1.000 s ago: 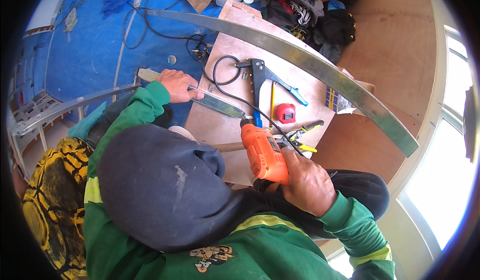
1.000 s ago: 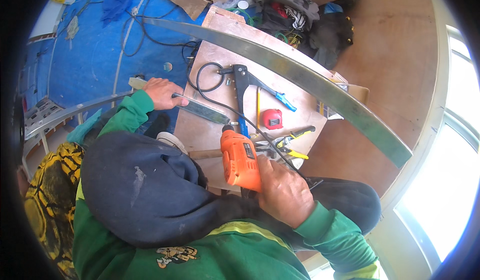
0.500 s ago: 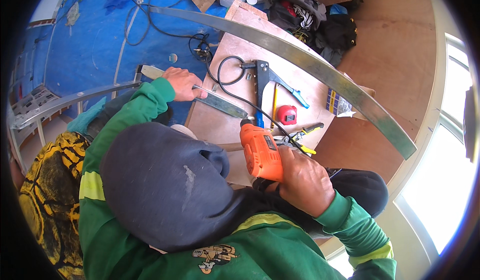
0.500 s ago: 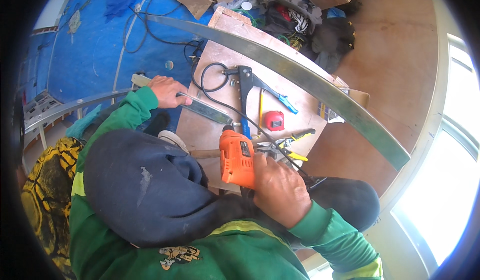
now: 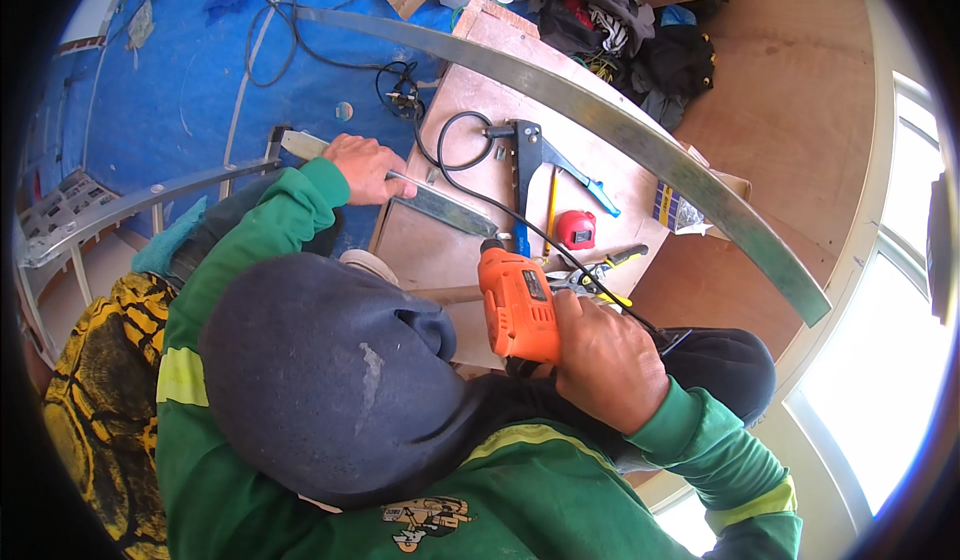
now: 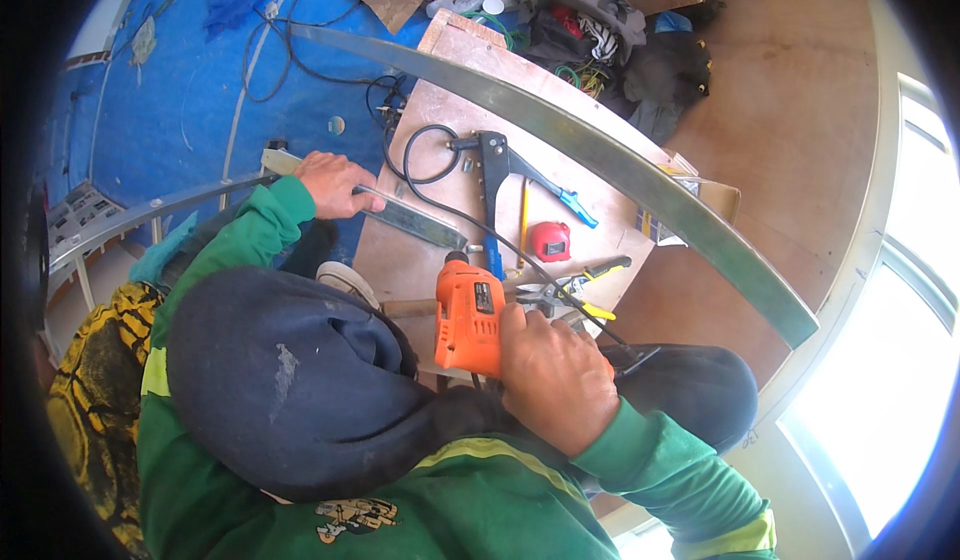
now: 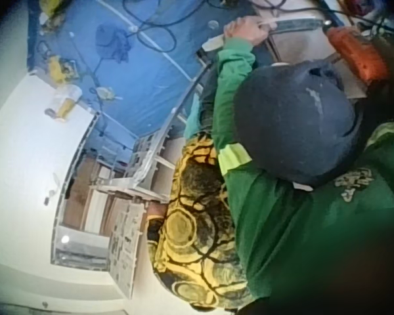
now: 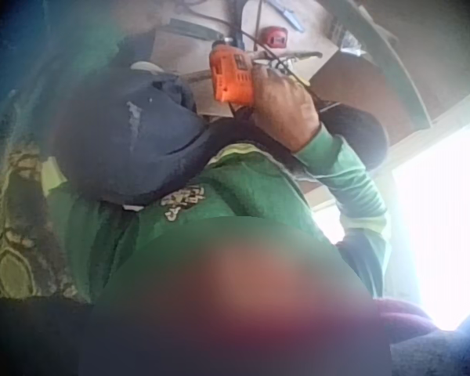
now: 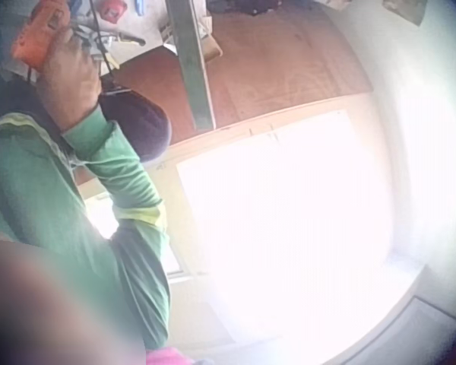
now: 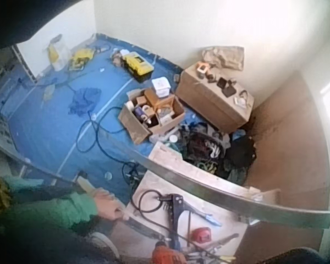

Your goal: The person uses a corded drill to fasten metal strips to a ceiling framework, then uses a staple gun to secure additional strips. The person repeatedly positions and fastens metal strips along the ceiling grid.

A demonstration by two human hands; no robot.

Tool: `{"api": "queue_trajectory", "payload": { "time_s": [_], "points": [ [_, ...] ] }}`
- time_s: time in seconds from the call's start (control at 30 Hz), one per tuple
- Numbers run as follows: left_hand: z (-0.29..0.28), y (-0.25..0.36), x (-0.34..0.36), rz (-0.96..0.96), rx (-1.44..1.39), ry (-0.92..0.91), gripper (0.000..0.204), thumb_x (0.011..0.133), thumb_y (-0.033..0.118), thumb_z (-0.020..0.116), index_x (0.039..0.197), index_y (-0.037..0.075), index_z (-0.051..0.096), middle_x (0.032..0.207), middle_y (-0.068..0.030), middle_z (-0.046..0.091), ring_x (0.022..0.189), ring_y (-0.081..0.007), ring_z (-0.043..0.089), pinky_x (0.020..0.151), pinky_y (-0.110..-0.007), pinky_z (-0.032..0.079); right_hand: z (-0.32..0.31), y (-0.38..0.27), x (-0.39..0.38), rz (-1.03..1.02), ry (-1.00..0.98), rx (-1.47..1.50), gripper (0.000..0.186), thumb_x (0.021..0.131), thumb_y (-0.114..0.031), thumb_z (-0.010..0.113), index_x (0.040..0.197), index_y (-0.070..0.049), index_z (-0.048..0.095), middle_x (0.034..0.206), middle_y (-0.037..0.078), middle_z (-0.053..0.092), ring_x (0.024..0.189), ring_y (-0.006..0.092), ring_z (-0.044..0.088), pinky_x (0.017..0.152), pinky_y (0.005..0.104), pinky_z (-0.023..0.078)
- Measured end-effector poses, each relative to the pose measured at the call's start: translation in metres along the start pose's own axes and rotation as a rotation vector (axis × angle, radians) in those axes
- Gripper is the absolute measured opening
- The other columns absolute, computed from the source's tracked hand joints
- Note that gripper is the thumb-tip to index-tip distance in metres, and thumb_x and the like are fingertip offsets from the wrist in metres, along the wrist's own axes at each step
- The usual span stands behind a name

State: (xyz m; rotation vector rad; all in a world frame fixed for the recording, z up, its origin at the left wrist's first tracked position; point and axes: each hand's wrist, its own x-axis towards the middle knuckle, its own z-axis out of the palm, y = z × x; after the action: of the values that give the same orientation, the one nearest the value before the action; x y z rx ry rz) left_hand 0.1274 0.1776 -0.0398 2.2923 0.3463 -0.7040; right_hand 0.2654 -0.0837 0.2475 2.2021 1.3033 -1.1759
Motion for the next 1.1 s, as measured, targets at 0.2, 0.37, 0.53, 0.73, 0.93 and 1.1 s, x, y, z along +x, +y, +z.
{"api": "queue_trajectory", "payload": {
  "time_s": [0.2, 0.37, 0.53, 0.73, 0.93, 1.1],
  "points": [
    [-0.001, 0.0, 0.001, -0.004, -0.001, -0.019, 0.05, 0.1, 0.064, 0.07, 0.121, 0.022, 0.087, 0.105, -0.0185, 0.083, 0.109, -0.0438, 0.076, 0.099, -0.058, 0.054, 0.003, 0.003, -0.004, -0.015, 0.057, -0.038, 0.038, 0.08, -0.005, 0.081, 0.11, 0.0, 0.058, 0.108, 0.022, 0.064, 0.098, 0.0404, 0.075, 0.084, 0.0539, 0.061],
    [-0.002, 0.0, 0.002, -0.009, -0.015, -0.036, 0.05, 0.099, 0.063, 0.07, 0.119, 0.021, 0.087, 0.103, -0.0187, 0.083, 0.108, -0.044, 0.076, 0.098, -0.059, 0.054, 0.009, 0.006, -0.006, -0.016, 0.022, -0.069, 0.035, 0.079, -0.005, 0.081, 0.107, 0.003, 0.062, 0.109, 0.021, 0.062, 0.101, 0.0401, 0.073, 0.088, 0.0531, 0.059],
    [-0.003, 0.001, 0.001, -0.004, -0.014, -0.021, 0.051, 0.099, 0.064, 0.07, 0.118, 0.02, 0.087, 0.104, -0.0191, 0.083, 0.108, -0.0441, 0.076, 0.096, -0.059, 0.054, 0.008, 0.013, -0.006, -0.013, 0.015, -0.031, 0.029, 0.082, -0.007, 0.078, 0.104, 0.003, 0.062, 0.109, 0.021, 0.062, 0.1, 0.0412, 0.072, 0.088, 0.0528, 0.059],
    [-0.006, 0.001, 0.0, -0.015, -0.018, -0.048, 0.052, 0.099, 0.065, 0.07, 0.12, 0.021, 0.087, 0.106, -0.0196, 0.083, 0.111, -0.0441, 0.075, 0.098, -0.059, 0.053, 0.008, 0.006, -0.006, 0.038, -0.014, 0.046, 0.026, 0.086, -0.012, 0.077, 0.102, 0.002, 0.063, 0.102, 0.023, 0.068, 0.096, 0.0422, 0.074, 0.086, 0.0531, 0.06],
    [-0.012, 0.0, -0.001, -0.005, -0.021, -0.062, 0.053, 0.101, 0.065, 0.068, 0.123, 0.021, 0.087, 0.107, -0.0196, 0.083, 0.112, -0.0437, 0.075, 0.102, -0.058, 0.052, 0.006, 0.002, -0.006, 0.118, -0.051, 0.069, 0.049, 0.081, -0.031, 0.094, 0.107, 0.0, 0.067, 0.09, 0.02, 0.074, 0.088, 0.0436, 0.076, 0.082, 0.0545, 0.06],
    [-0.015, -0.002, -0.002, 0.019, -0.004, -0.053, 0.051, 0.1, 0.064, 0.069, 0.121, 0.022, 0.088, 0.105, -0.0196, 0.084, 0.109, -0.0429, 0.078, 0.1, -0.057, 0.056, 0.001, -0.001, -0.009, 0.052, 0.001, 0.046, 0.021, 0.085, -0.012, 0.075, 0.099, 0.001, 0.064, 0.088, 0.02, 0.073, 0.081, 0.0405, 0.078, 0.075, 0.0502, 0.062]
  ]
}}
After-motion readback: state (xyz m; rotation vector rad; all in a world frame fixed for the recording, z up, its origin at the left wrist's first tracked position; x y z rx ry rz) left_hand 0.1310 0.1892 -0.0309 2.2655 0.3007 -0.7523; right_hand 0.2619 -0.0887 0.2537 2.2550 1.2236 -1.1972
